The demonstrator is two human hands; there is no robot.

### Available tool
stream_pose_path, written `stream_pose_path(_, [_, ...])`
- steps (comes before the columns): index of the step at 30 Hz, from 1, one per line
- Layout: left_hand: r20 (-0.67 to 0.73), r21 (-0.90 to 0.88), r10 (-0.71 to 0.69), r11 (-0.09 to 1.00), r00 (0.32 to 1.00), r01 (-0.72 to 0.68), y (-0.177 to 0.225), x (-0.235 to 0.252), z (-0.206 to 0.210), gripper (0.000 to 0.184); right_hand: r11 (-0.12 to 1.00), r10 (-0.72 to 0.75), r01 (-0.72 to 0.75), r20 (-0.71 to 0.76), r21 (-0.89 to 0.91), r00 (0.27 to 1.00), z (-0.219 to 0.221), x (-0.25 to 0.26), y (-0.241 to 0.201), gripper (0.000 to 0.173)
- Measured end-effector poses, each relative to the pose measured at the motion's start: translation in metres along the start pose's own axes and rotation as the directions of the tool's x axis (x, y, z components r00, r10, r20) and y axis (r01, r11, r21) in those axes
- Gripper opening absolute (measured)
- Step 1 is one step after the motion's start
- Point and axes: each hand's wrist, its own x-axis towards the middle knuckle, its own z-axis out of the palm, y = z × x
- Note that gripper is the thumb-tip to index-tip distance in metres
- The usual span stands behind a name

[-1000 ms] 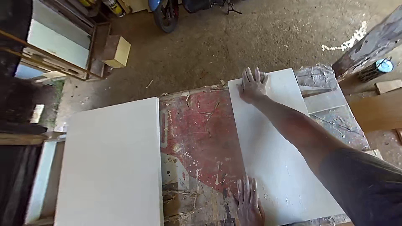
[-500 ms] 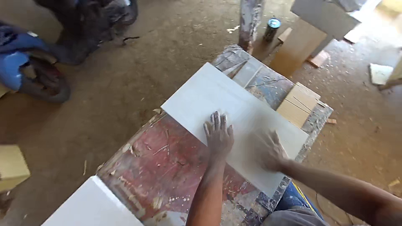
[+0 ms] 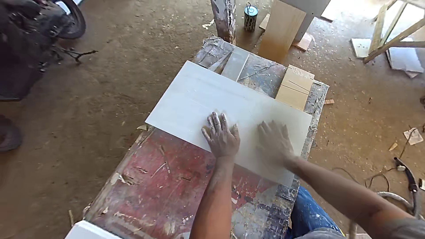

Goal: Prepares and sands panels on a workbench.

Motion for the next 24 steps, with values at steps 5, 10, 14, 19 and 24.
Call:
stream_pose_path(5, [-0.005,0.011,0.011,1.000,1.000,-0.011,-0.003,0.001,0.003,0.072,1.000,0.003,-0.006,-0.102,-0.031,0.995,-0.016,0.137,0.016,0.081])
stream_pose_path(10, [0.006,0.010,0.006,1.000,1.000,-0.006,-0.002,0.000,0.001,0.073,0.964,-0.264,0.259,-0.085,-0.065,0.961,-0.030,0.026,0.108,0.074])
stream_pose_path(14, [0.004,0.025,-0.011,1.000,1.000,0.011,0.001,0.002,0.001,0.075,0.924,-0.366,0.364,0.006,-0.121,0.931,-0.033,0.026,0.146,0.081])
stream_pose_path(19, [-0.003,0.035,0.001,0.999,1.000,0.000,0.000,0.003,-0.001,0.075,0.948,-0.318,0.315,-0.083,-0.052,0.944,-0.022,0.157,0.062,0.077])
stream_pose_path(24, [-0.016,0.048,-0.006,0.999,1.000,0.007,0.004,-0.001,-0.002,0.076,0.992,-0.109,0.119,-0.165,0.048,0.980,-0.020,0.107,0.031,0.075])
